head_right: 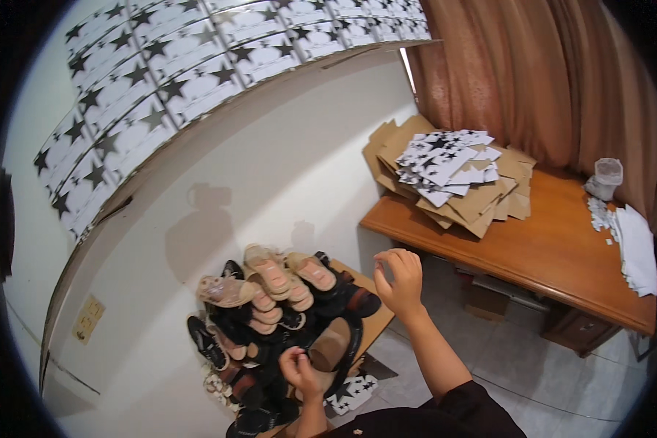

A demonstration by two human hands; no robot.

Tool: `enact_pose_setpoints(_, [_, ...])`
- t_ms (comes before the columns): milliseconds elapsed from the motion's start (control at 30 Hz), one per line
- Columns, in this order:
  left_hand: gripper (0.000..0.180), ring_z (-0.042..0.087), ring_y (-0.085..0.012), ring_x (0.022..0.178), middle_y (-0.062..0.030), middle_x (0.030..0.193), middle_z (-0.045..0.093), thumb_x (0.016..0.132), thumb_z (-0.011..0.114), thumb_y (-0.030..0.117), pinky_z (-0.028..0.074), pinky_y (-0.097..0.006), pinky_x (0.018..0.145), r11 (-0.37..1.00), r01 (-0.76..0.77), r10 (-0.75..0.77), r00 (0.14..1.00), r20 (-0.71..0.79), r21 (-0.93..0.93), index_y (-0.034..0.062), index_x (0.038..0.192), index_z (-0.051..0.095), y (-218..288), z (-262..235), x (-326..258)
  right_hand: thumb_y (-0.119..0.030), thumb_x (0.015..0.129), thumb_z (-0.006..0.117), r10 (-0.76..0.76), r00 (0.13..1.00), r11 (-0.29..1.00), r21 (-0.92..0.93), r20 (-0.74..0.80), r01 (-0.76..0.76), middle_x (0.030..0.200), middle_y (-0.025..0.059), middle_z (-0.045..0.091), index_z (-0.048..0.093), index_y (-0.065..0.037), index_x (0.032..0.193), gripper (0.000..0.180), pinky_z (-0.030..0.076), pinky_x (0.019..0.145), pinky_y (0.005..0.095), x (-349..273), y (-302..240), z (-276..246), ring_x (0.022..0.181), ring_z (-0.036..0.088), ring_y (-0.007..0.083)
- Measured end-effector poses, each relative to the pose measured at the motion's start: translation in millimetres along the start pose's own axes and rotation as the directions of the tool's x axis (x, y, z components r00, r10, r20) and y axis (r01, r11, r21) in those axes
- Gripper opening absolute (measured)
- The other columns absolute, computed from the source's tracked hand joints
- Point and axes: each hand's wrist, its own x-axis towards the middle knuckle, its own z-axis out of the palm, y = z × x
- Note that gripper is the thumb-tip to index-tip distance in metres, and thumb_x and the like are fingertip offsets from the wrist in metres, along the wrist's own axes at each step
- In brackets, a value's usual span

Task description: Assembling cardboard shoeboxes, lining them with tissue paper, adding labels, and placing them on a storage shelf.

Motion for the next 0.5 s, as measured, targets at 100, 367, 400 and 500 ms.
enact_pose_setpoints(100, [0.017, 0.054, -0.0170, 0.083, -0.0076, 0.088, 0.056, 0.083, 0.054, 0.003, 0.043, -0.029, 0.080, 0.998, 0.049, -0.058, 0.971, 0.232, 0.043, -0.0007, 0.099, 0.056, -14, 67, -32, -0.002, 0.066, 0.061, 0.083, 0.996, 0.993, -0.092, 0.046, -0.078, 0.080, 0.0079, 0.059, 0.060, -0.006, 0.080, 0.014, 0.039, 0.070, 0.0350, -2, 63, -18, 0.074, 0.055, 0.0258])
enact_pose_setpoints(367, [0.028, 0.057, -0.0236, 0.082, -0.0111, 0.087, 0.057, 0.078, 0.058, 0.004, 0.045, -0.034, 0.077, 0.990, 0.139, -0.139, 0.880, 0.455, 0.035, 0.0029, 0.106, 0.056, -70, 264, -69, -0.034, 0.079, 0.060, 0.585, 0.131, 0.811, -0.578, 0.800, -0.090, 0.118, 0.0127, 0.056, 0.051, -0.014, 0.122, 0.048, 0.016, 0.102, 0.0597, 28, 224, -94, 0.116, 0.048, 0.0309])
enact_pose_setpoints(400, [0.030, 0.056, -0.0242, 0.083, -0.0114, 0.089, 0.057, 0.077, 0.058, 0.004, 0.045, -0.034, 0.078, 0.993, 0.084, -0.114, 0.857, 0.502, 0.082, 0.0035, 0.107, 0.055, -69, 287, -67, -0.036, 0.079, 0.060, 0.649, 0.014, 0.759, -0.647, 0.760, -0.071, 0.124, 0.0127, 0.052, 0.048, -0.016, 0.126, 0.053, 0.011, 0.103, 0.0628, 38, 239, -98, 0.120, 0.044, 0.0294])
enact_pose_setpoints(500, [0.033, 0.056, -0.0257, 0.087, -0.0121, 0.092, 0.057, 0.076, 0.059, 0.005, 0.045, -0.036, 0.080, 0.990, 0.045, -0.114, 0.816, 0.566, 0.135, 0.0050, 0.109, 0.055, -70, 350, -62, -0.037, 0.078, 0.061, 0.702, 0.050, 0.711, -0.696, 0.710, -0.097, 0.135, 0.0128, 0.041, 0.044, -0.018, 0.131, 0.059, 0.007, 0.103, 0.0657, 50, 290, -110, 0.128, 0.034, 0.0285])
